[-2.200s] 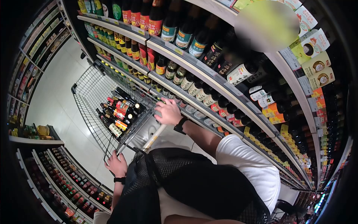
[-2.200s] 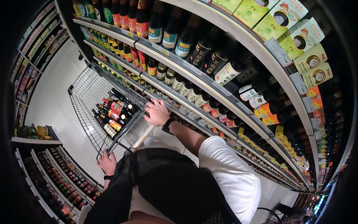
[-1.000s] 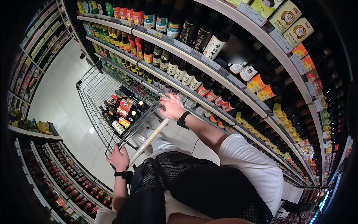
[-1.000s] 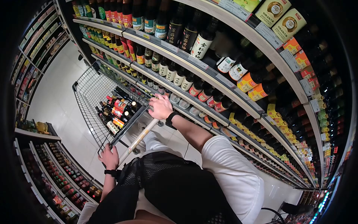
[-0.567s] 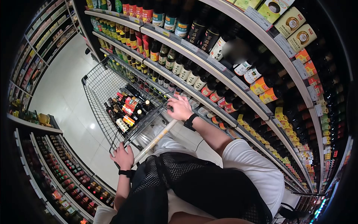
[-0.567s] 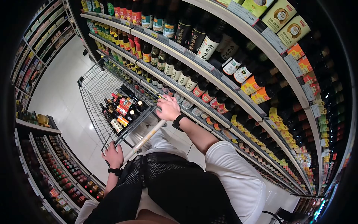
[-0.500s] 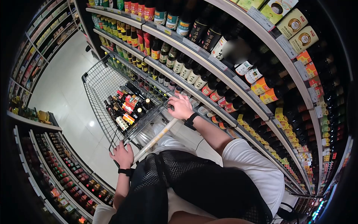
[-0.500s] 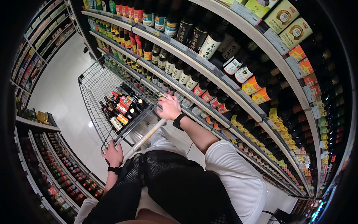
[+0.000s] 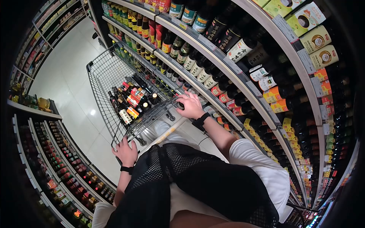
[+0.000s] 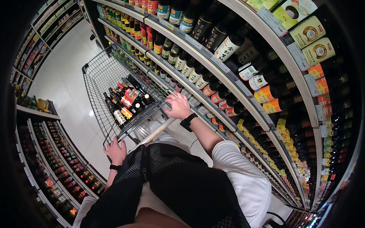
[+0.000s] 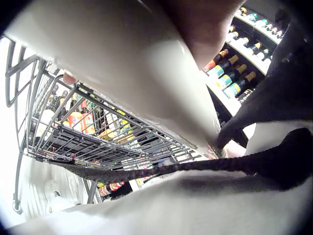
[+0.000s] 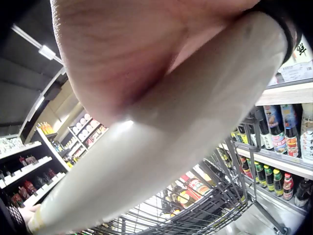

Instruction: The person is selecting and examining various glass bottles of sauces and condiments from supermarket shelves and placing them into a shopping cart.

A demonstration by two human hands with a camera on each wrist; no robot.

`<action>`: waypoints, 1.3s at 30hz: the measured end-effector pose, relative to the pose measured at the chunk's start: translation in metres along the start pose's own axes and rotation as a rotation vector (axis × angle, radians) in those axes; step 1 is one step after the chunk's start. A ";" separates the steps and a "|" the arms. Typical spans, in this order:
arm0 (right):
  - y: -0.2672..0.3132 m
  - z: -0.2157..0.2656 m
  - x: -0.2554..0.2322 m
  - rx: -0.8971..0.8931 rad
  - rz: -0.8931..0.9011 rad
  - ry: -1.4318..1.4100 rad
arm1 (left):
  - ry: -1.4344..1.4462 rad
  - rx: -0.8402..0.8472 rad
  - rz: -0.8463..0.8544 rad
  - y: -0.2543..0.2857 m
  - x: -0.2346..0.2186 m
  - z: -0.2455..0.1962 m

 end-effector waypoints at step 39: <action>-0.325 -0.156 -0.017 0.707 -0.471 -0.608 | 0.013 0.020 -0.095 -0.004 0.000 0.004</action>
Point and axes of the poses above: each hand's wrist, its own y-axis away from the middle knuckle, its own x-axis out of the palm, z = x × y, the point moved 8 cm from there along -y, towards the middle knuckle, and after that the axes turned 6 degrees about x, right-handed, at the moved point
